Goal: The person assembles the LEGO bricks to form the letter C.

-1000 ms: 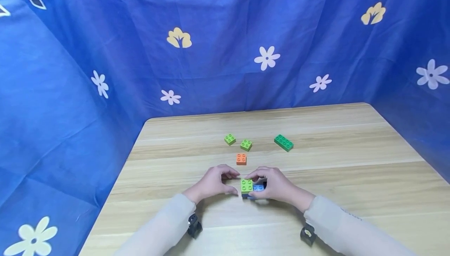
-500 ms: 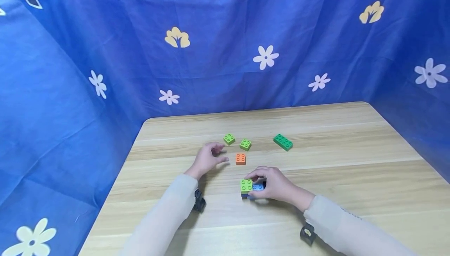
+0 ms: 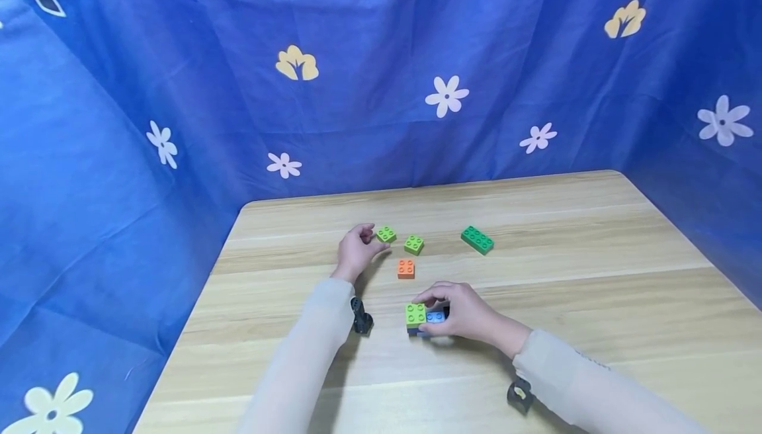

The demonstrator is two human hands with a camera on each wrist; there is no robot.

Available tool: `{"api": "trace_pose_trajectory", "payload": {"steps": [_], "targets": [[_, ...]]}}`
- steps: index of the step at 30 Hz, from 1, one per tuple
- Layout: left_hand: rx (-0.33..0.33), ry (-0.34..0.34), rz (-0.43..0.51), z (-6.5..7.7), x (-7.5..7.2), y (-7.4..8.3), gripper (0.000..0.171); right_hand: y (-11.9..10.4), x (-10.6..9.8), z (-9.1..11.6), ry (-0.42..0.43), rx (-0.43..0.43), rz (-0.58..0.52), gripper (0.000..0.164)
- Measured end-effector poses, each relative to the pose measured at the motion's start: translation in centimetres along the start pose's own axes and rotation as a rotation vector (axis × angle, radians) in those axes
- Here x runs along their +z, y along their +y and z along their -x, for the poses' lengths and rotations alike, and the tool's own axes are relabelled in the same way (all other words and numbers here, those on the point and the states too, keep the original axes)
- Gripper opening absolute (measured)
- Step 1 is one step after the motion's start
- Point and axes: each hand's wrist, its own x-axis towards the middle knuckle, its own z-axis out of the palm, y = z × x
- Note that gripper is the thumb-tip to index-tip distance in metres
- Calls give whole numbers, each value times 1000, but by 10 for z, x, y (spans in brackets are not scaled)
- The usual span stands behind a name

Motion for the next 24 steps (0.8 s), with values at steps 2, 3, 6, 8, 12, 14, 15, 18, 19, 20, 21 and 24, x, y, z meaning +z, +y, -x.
{"api": "trace_pose_trajectory", "payload": {"steps": [2,3,6,8,12,14,15,18,19,20,21,24], "targets": [[-12,3,-14,-2,3,2,60,0,0,0,3,-1,1,42],[-18,4,-25,-3,5,3,60,0,0,0,4,-1,1,42],[-35,7,-69,-6,9,5,59,-1,0,0,6,0,-2,43],[-46,10,-99,-7,11,6,57,-1,0,-1,7,0,-1,42],[-51,14,-157,-9,14,7,51,-3,-1,-1,12,-1,-8,42],[-47,16,-185,-10,14,7,46,-3,-1,-1,12,-2,-19,41],[-46,14,-195,-10,14,7,45,-3,-1,-1,12,-2,-24,41],[-39,9,-211,-9,13,7,42,-4,-1,-1,10,3,-35,41],[-34,4,-210,-9,12,6,41,-4,-1,-1,9,3,-36,41],[-28,-1,-207,-8,12,6,41,-4,-1,-1,8,5,-35,41],[-19,-8,-204,-7,11,6,41,-5,-2,-1,7,9,-33,41],[12,-38,-185,-4,7,4,39,-4,-2,-1,7,11,-21,40]]}}
